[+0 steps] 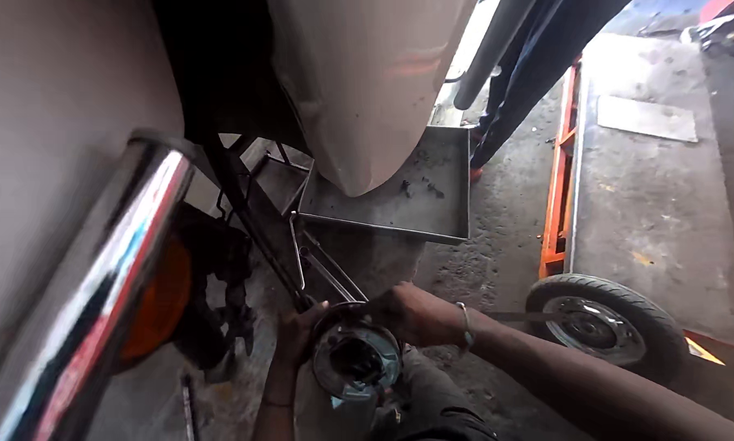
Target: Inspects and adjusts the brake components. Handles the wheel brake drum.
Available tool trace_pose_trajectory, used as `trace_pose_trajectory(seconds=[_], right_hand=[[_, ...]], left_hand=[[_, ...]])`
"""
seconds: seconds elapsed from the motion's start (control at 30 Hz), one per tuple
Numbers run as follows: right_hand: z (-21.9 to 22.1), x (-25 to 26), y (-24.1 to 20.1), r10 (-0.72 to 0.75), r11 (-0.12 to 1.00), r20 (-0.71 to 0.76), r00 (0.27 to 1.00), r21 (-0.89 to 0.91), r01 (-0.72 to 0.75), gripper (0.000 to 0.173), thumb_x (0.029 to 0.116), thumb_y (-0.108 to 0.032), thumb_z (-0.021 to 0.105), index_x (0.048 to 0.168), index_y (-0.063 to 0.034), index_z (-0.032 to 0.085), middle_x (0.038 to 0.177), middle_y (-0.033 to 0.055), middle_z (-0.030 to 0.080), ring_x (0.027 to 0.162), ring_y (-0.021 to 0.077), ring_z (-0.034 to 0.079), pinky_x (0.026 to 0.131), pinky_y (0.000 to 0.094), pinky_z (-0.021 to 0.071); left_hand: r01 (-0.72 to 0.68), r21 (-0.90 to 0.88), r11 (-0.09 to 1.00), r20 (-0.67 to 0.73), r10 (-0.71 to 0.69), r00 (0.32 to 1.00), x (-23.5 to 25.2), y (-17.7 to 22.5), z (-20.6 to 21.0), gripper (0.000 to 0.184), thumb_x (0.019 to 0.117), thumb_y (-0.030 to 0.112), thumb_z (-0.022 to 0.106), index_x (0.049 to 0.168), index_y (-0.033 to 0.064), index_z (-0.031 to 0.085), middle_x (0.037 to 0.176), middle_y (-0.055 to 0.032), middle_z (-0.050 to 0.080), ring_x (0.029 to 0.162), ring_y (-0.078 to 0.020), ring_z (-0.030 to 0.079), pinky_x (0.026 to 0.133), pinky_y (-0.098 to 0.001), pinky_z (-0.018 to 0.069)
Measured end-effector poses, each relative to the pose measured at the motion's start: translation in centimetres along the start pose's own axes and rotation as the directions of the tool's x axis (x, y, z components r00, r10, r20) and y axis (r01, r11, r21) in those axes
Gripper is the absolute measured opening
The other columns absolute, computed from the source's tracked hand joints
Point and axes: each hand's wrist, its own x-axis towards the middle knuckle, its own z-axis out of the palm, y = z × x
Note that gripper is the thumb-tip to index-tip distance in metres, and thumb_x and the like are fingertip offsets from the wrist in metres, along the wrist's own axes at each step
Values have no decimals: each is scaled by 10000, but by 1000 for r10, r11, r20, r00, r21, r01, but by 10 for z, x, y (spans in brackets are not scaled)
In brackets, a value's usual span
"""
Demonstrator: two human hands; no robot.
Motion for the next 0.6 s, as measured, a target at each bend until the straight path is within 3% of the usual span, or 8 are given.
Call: trace_pose_trajectory(seconds=[0.17, 0.23, 0.37, 0.43, 0.53, 0.6], right_hand=[[-6, 16, -9, 136, 988, 129, 982, -90, -125, 304, 1072, -220, 488, 1104, -9, 706, 970, 209, 694, 963, 390, 666, 846, 597, 495], [-7, 16, -8, 118, 991, 151, 981, -72, -109, 305, 1071, -204, 476, 1117, 3, 695, 986, 224, 686, 977, 401, 662, 854, 598, 488], [-6, -8, 8, 12, 997, 76, 997, 79, -18, 373, 1081, -157, 438, 1370, -111, 669, 1005, 212, 722, 920, 367, 682, 848, 569, 507], [-4, -4, 5, 47, 998, 74, 996, 43, -50, 364, 1079, -174, 442, 1345, -117, 684, 1021, 206, 725, 947, 375, 684, 858, 586, 503], [-7, 14, -7, 94, 995, 160, 983, -36, -89, 329, 1089, -201, 433, 1193, -28, 692, 1011, 221, 694, 976, 405, 664, 854, 609, 485], [-6, 8, -5, 58, 998, 163, 985, -24, -54, 330, 1083, -185, 446, 1262, -59, 694, 1020, 213, 707, 968, 394, 673, 848, 597, 497]], left_hand=[[16, 46, 999, -14, -16, 1000, -2, 2, -1, 156, 832, -36, 623, 747, 85, 573, 597, 40, 599, 522, -37, 581, 524, -209, 520], [-6, 53, 999, -21, 7, 1000, -1, 1, 0, 159, 807, -27, 621, 727, 99, 567, 598, 55, 589, 527, -25, 570, 532, -198, 513], [-11, 81, 997, -38, 14, 999, 2, -1, -3, 134, 811, -11, 631, 736, 93, 590, 614, 50, 609, 550, -32, 594, 556, -214, 533], [-7, 93, 996, -40, 11, 999, 0, -1, -4, 130, 811, -10, 623, 748, 95, 578, 608, 58, 604, 540, -25, 590, 545, -209, 532], [-25, 133, 991, -18, 28, 999, 0, 2, -3, 143, 801, 17, 638, 729, 127, 583, 603, 84, 581, 532, -4, 562, 530, -187, 499], [-25, 132, 991, -6, 26, 1000, -1, 1, -4, 140, 798, 18, 641, 717, 121, 595, 601, 74, 596, 531, -11, 571, 526, -196, 504]])
